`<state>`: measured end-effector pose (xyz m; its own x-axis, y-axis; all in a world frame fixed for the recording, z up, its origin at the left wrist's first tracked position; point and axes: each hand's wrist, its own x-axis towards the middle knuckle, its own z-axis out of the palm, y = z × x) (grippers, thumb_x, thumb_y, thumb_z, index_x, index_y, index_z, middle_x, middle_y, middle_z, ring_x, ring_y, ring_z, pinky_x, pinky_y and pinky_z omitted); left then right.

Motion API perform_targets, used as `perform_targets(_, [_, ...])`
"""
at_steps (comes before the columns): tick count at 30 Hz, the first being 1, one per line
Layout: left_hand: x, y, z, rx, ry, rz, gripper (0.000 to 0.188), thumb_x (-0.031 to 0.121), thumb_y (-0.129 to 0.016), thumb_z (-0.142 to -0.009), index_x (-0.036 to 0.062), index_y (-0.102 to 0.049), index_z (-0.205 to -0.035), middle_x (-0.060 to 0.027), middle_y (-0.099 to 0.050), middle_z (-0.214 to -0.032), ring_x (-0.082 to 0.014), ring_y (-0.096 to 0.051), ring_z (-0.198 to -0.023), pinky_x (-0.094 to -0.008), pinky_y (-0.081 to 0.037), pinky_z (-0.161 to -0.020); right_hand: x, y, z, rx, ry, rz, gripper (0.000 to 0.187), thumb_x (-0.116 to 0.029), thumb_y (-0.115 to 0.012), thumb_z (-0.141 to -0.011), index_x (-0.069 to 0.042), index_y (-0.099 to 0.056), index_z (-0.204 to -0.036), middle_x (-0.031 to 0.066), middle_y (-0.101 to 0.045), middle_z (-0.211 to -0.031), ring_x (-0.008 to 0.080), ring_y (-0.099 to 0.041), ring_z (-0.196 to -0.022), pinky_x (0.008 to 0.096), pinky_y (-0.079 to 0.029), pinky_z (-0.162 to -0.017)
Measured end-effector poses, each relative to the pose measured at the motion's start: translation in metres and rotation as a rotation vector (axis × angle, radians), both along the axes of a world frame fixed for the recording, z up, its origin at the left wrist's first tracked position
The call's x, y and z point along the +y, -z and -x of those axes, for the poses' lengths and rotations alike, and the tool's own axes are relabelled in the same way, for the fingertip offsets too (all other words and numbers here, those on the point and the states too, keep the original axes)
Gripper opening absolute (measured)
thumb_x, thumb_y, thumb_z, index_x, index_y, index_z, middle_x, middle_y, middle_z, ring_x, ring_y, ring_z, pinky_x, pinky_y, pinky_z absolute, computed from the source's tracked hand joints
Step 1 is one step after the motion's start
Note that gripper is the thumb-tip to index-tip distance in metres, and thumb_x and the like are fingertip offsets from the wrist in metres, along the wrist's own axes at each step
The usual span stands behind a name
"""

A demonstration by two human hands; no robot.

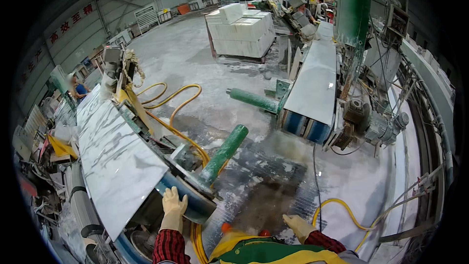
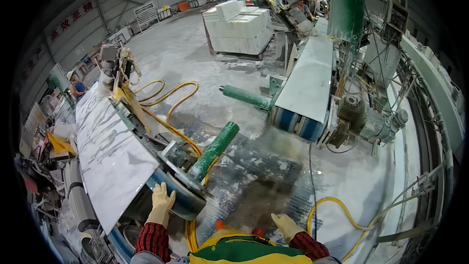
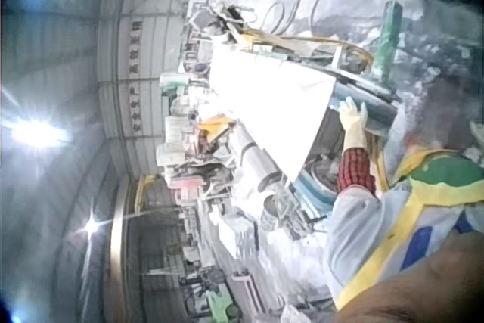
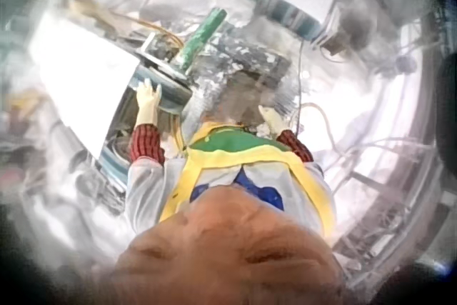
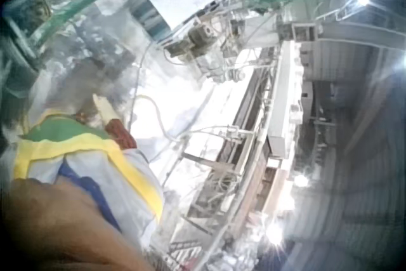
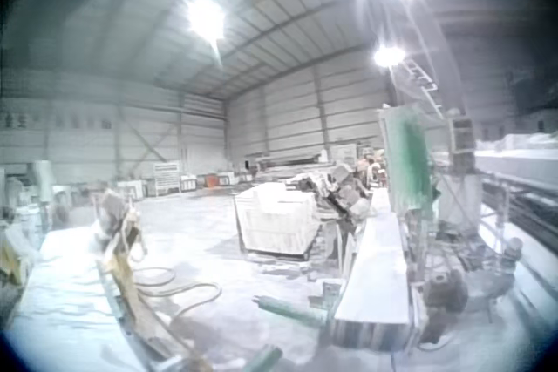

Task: The person repeatedly picks up large white marble-patterned stone slabs from a conveyor belt and places them back onto the belt. The action is repeated multiple times throughout the clip in a factory setting.

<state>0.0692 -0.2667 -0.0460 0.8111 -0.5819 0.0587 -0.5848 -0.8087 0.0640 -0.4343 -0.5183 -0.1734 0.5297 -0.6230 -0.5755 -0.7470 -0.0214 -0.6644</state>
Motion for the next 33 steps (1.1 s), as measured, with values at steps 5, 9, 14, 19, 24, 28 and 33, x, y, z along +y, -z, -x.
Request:
perform_targets(5, [-0.055, -0.094, 0.095, 0.348, 0.265, 0.191, 0.047, 0.049, -0.072, -0.097, 0.0090, -0.076, -0.120, -0.0214, -0.079, -0.111, -0.0421, -0.073, -0.109, -0.0540, -0.057, -0.096, -0.001, -0.099, -0.100, -0.314, 0.067, 0.093, 0.064, -0.057, -0.060, -0.108, -0.004, -0.072, -0.142, 0.0195, -0.075, -0.137, 0.0306, -0.070, -0.126, 0.0389, -0.051, -0.106])
perform_targets(9, [-0.063, -0.117, 0.144, 1.063, 0.426, -0.045, 0.076, 0.071, -0.049, -0.107, 0.0069, -0.079, -0.133, -0.0169, -0.080, -0.129, -0.0311, -0.072, -0.125, -0.0409, -0.050, -0.114, 0.004, -0.127, -0.203, -0.600, -0.073, 0.181, 0.063, -0.045, -0.063, -0.111, -0.001, -0.060, -0.155, 0.0205, -0.062, -0.159, 0.0344, -0.051, -0.154, 0.0393, -0.037, -0.126])
perform_targets(14, [-0.010, -0.155, 0.145, 1.203, 0.460, 0.096, 0.074, 0.071, -0.045, -0.110, 0.0039, -0.077, -0.120, -0.0096, -0.075, -0.101, -0.0218, -0.067, -0.103, -0.0347, -0.046, -0.100, 0.072, -0.186, -0.319, -0.822, -0.461, 0.604, 0.065, -0.045, -0.069, -0.105, -0.012, -0.056, -0.160, 0.0295, -0.051, -0.163, 0.0447, -0.049, -0.151, 0.0495, -0.044, -0.122])
perform_targets(19, [0.079, -0.146, 0.108, 1.085, 0.380, 0.333, 0.063, 0.063, -0.052, -0.112, 0.0042, -0.074, -0.101, -0.0033, -0.062, -0.074, -0.0157, -0.059, -0.071, -0.0352, -0.047, -0.074, 0.181, -0.212, -0.402, -0.671, -0.387, 0.441, 0.070, -0.047, -0.071, -0.103, -0.016, -0.054, -0.163, 0.0312, -0.048, -0.165, 0.0483, -0.042, -0.156, 0.0522, -0.042, -0.124])
perform_targets(24, [0.149, -0.120, 0.073, 1.155, 0.529, 0.425, 0.059, 0.050, -0.055, -0.115, -0.0014, -0.076, -0.095, -0.0107, -0.077, -0.088, -0.0182, -0.072, -0.086, -0.0318, -0.056, -0.088, 0.244, -0.205, -0.444, -1.007, -0.379, 0.205, 0.073, -0.022, -0.084, -0.095, 0.006, -0.055, -0.156, 0.0274, -0.065, -0.151, 0.0359, -0.065, -0.140, 0.0421, -0.053, -0.115])
perform_targets(28, [0.186, -0.128, 0.061, 1.198, 0.520, 0.470, 0.062, 0.049, -0.053, -0.116, -0.0030, -0.077, -0.093, -0.0136, -0.078, -0.088, -0.0212, -0.073, -0.088, -0.0337, -0.056, -0.088, 0.279, -0.206, -0.454, -0.945, -0.452, 0.321, 0.061, -0.025, -0.080, -0.099, 0.002, -0.060, -0.150, 0.0241, -0.064, -0.149, 0.0381, -0.061, -0.140, 0.0423, -0.050, -0.117])
perform_targets(33, [0.219, -0.115, 0.053, 1.268, 0.477, 0.521, 0.060, 0.052, -0.052, -0.116, -0.0017, -0.076, -0.103, -0.0139, -0.077, -0.095, -0.0214, -0.072, -0.090, -0.0340, -0.056, -0.089, 0.315, -0.261, -0.418, -1.185, -1.046, 0.148, 0.072, -0.020, -0.069, -0.101, -0.007, -0.043, -0.167, 0.0169, -0.027, -0.180, 0.0327, -0.037, -0.160, 0.0476, -0.037, -0.128])
